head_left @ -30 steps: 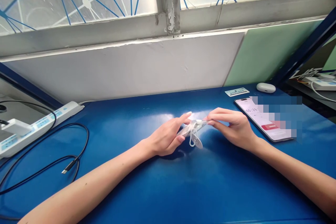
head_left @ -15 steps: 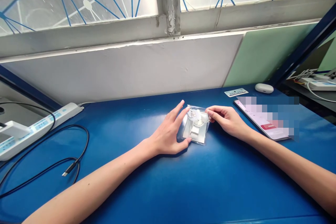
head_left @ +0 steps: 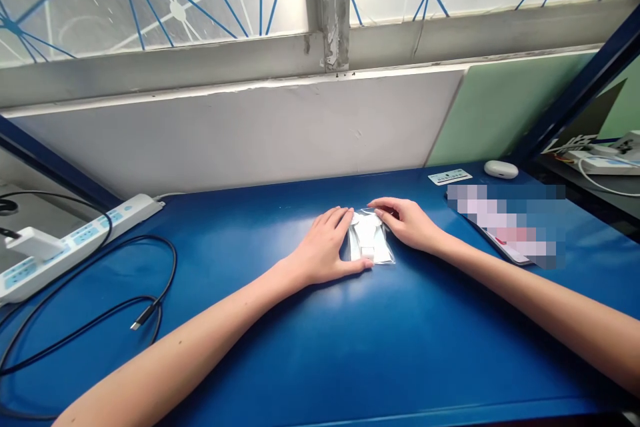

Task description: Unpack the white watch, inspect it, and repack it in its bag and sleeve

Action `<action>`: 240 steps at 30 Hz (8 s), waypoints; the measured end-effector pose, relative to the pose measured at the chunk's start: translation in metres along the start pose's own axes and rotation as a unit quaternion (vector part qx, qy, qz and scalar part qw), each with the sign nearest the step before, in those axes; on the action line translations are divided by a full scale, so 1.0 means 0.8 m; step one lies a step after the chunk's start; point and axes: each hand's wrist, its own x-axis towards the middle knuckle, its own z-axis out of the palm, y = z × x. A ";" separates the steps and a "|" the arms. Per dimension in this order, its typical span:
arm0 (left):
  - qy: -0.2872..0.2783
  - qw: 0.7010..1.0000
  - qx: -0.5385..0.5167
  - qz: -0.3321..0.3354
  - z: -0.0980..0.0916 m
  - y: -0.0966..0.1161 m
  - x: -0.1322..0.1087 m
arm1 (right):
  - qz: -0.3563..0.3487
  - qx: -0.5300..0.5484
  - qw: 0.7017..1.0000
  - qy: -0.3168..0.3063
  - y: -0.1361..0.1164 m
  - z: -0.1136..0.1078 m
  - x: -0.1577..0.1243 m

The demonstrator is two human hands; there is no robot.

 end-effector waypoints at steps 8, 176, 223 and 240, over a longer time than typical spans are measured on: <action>0.000 1.000 0.007 -0.023 0.003 0.001 -0.003 | -0.081 -0.123 0.987 -0.071 -0.005 -0.014 -0.047; 0.041 0.998 0.016 0.035 -0.003 -0.011 0.001 | -0.175 -0.149 0.970 -0.073 0.005 -0.026 -0.035; 0.007 0.999 -0.025 0.045 -0.018 -0.025 0.000 | -0.127 -0.168 0.965 -0.155 0.014 -0.046 -0.028; 0.001 0.999 -0.008 0.043 -0.015 -0.023 0.000 | -0.212 -0.171 0.953 -0.135 0.015 -0.048 -0.029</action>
